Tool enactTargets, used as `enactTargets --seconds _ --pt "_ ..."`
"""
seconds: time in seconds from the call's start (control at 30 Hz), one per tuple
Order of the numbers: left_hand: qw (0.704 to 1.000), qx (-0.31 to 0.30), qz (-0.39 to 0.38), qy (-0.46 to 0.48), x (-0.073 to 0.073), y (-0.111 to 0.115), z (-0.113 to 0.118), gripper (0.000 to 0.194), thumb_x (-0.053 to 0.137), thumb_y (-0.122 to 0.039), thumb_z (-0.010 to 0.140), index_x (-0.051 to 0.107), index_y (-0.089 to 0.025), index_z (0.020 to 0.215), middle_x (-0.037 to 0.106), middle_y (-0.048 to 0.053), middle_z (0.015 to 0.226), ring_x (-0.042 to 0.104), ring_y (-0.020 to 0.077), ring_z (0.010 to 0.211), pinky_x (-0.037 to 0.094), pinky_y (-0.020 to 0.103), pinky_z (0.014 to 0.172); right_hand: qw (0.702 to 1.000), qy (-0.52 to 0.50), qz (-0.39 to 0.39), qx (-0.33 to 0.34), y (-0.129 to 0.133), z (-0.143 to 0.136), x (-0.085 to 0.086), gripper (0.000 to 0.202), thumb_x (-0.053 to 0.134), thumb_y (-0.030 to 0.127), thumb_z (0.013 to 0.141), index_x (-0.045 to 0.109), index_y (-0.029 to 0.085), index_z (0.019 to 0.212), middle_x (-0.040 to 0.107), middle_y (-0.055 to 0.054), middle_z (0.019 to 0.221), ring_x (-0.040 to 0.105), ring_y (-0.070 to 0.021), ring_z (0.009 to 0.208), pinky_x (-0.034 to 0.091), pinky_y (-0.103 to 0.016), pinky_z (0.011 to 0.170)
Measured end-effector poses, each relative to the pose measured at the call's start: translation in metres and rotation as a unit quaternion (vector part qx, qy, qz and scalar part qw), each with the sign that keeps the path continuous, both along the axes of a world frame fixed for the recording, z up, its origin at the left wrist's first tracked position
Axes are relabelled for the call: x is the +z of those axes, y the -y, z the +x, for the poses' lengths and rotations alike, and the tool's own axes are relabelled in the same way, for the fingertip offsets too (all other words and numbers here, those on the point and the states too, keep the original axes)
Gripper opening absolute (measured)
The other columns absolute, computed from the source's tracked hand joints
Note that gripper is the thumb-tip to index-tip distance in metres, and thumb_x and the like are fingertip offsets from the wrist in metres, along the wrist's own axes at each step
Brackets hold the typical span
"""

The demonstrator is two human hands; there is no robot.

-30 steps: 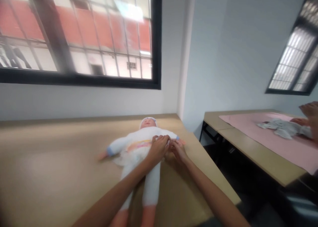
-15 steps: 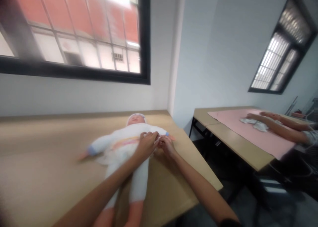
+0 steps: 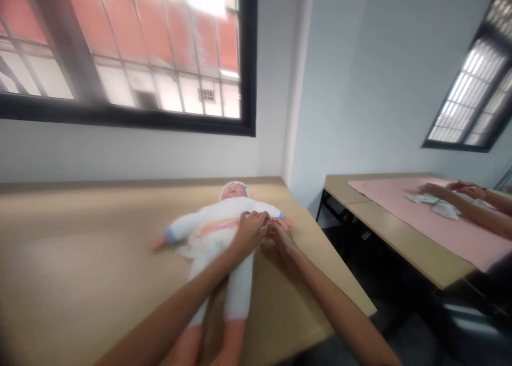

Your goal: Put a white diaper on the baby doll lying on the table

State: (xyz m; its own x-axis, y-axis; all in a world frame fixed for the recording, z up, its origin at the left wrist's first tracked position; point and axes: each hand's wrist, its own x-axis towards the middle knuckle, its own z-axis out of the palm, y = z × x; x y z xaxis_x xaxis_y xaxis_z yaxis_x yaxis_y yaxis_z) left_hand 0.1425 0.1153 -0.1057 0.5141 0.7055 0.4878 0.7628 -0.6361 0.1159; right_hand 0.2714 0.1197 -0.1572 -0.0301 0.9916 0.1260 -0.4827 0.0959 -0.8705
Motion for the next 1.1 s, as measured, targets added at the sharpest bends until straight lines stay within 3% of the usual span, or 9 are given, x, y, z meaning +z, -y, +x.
enactTargets --seconds 0.2,0.37,0.57,0.8,1.1 --pt "1.000 0.004 0.002 -0.013 0.0019 0.0015 0.0008 0.012 0.044 -0.011 0.085 0.048 -0.020 0.092 0.065 0.005 0.096 0.054 0.0225 0.095 0.029 0.040 0.091 1.000 0.004 -0.007 -0.001 0.0050 -0.0035 0.0067 0.021 0.073 0.029 0.065 0.064 0.019 0.080 0.063 0.001 0.075 0.055 -0.0116 0.067 0.040 -0.024 0.062" --pt "1.000 -0.002 0.006 -0.015 0.0016 0.0019 -0.0001 0.014 0.045 -0.011 0.084 0.048 -0.020 0.094 0.065 0.005 0.096 0.054 0.0225 0.096 0.029 0.041 0.092 1.000 -0.004 -0.030 -0.001 0.0040 -0.0045 0.0062 0.020 0.075 0.028 0.062 0.062 0.019 0.075 0.061 0.002 0.069 0.053 -0.0107 0.061 0.040 -0.024 0.059" --pt "1.000 0.009 -0.005 -0.019 0.0036 0.0042 0.0009 0.013 0.046 -0.012 0.084 0.048 -0.019 0.096 0.065 0.005 0.097 0.054 0.0228 0.096 0.030 0.040 0.090 1.000 -0.004 -0.029 -0.004 0.0023 -0.0012 0.0043 0.027 0.076 0.030 0.061 0.064 0.018 0.082 0.064 0.001 0.073 0.056 -0.0110 0.064 0.043 -0.024 0.062" --pt "1.000 0.006 -0.016 -0.025 0.0069 0.0058 0.0015 0.012 0.044 -0.012 0.087 0.048 -0.019 0.096 0.065 0.004 0.097 0.054 0.0206 0.095 0.029 0.039 0.091 1.000 -0.007 -0.029 0.000 0.0006 0.0013 0.0010 0.021 0.072 0.030 0.062 0.064 0.018 0.077 0.060 0.002 0.066 0.054 -0.0110 0.062 0.041 -0.025 0.060" --pt "0.999 -0.008 0.010 -0.046 0.0000 0.0021 0.0006 0.013 0.039 -0.012 0.089 0.049 -0.018 0.095 0.064 0.005 0.094 0.053 0.0219 0.093 0.030 0.039 0.087 0.999 0.014 -0.025 0.016 0.0010 0.0015 0.0017 0.016 0.068 0.030 0.065 0.063 0.017 0.074 0.060 0.001 0.065 0.051 -0.0105 0.060 0.040 -0.024 0.060"
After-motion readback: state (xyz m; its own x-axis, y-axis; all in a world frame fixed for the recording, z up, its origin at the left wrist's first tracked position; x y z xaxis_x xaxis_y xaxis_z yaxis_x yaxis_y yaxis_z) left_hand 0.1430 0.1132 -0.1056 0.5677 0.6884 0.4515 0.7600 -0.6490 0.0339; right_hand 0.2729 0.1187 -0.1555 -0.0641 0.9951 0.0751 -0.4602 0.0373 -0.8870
